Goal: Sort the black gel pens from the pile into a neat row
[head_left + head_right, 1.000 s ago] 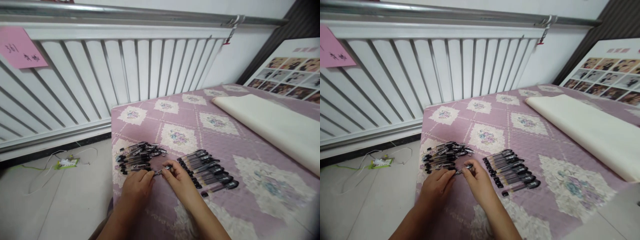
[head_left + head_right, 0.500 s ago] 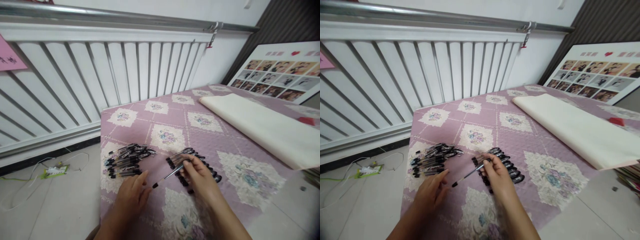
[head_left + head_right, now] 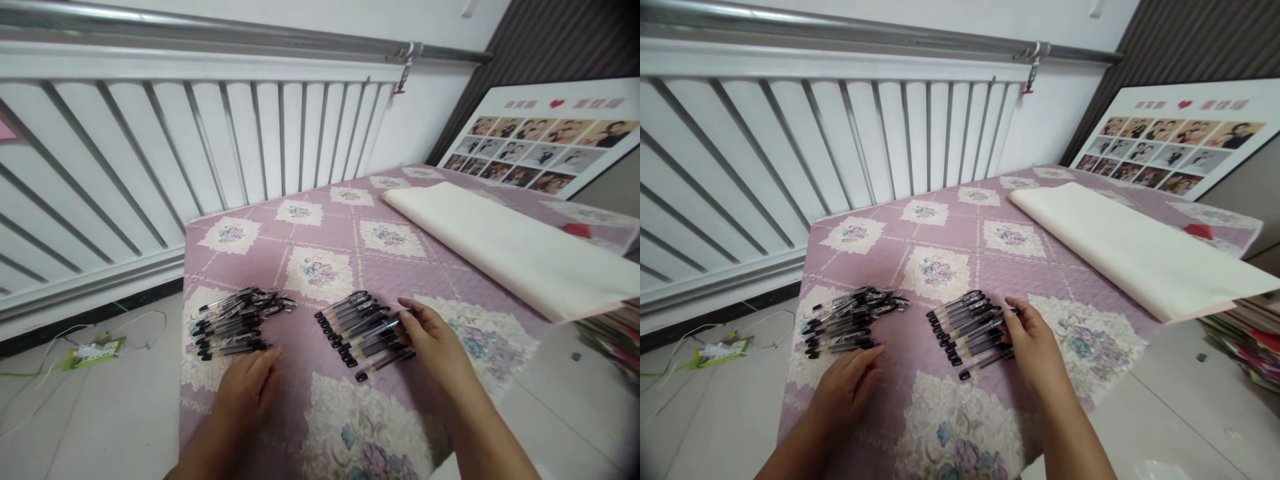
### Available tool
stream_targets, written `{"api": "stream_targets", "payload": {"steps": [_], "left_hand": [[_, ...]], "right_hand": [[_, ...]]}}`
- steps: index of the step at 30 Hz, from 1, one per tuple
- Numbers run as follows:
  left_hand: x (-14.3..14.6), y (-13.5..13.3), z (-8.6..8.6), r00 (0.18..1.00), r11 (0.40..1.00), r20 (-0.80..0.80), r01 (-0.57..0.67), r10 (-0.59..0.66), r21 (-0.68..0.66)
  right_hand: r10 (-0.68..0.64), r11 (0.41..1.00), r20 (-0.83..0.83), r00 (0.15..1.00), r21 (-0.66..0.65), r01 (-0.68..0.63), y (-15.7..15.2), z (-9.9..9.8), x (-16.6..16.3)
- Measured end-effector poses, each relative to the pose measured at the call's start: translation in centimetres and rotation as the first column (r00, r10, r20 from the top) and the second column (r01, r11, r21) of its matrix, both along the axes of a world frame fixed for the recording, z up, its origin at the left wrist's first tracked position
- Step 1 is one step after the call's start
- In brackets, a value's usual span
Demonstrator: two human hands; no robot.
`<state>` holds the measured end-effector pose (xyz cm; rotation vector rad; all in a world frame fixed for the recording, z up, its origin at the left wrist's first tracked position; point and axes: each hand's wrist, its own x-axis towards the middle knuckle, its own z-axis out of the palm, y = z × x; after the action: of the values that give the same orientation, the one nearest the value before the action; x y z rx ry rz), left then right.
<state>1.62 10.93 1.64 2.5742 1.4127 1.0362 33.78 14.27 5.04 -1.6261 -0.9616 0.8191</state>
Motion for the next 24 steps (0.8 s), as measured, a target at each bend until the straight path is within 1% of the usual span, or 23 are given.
{"api": "stream_targets", "payload": {"steps": [5, 16, 20, 24], "left_hand": [[-0.10, 0.00, -0.43, 1.000, 1.000, -0.018, 0.005, -0.005, -0.006], [-0.08, -0.05, -0.62, 1.000, 1.000, -0.009, 0.012, -0.012, -0.018], [-0.12, -0.07, -0.59, 1.000, 1.000, -0.006, 0.013, -0.013, -0.025], [-0.13, -0.06, -0.68, 1.000, 0.999, -0.005, 0.014, -0.014, -0.028]], "right_hand": [[0.018, 0.999, 0.063, 0.998, -0.038, -0.016, 0.12, 0.46, -0.58], [0.039, 0.997, 0.227, 0.973, -0.071, -0.023, 0.28, -0.07, 0.05], [0.023, 0.999, 0.242, 0.970, -0.053, -0.011, 0.27, -0.24, 0.17], [0.010, 0.995, 0.294, 0.956, -0.099, 0.020, 0.00, -0.03, 0.35]]}}
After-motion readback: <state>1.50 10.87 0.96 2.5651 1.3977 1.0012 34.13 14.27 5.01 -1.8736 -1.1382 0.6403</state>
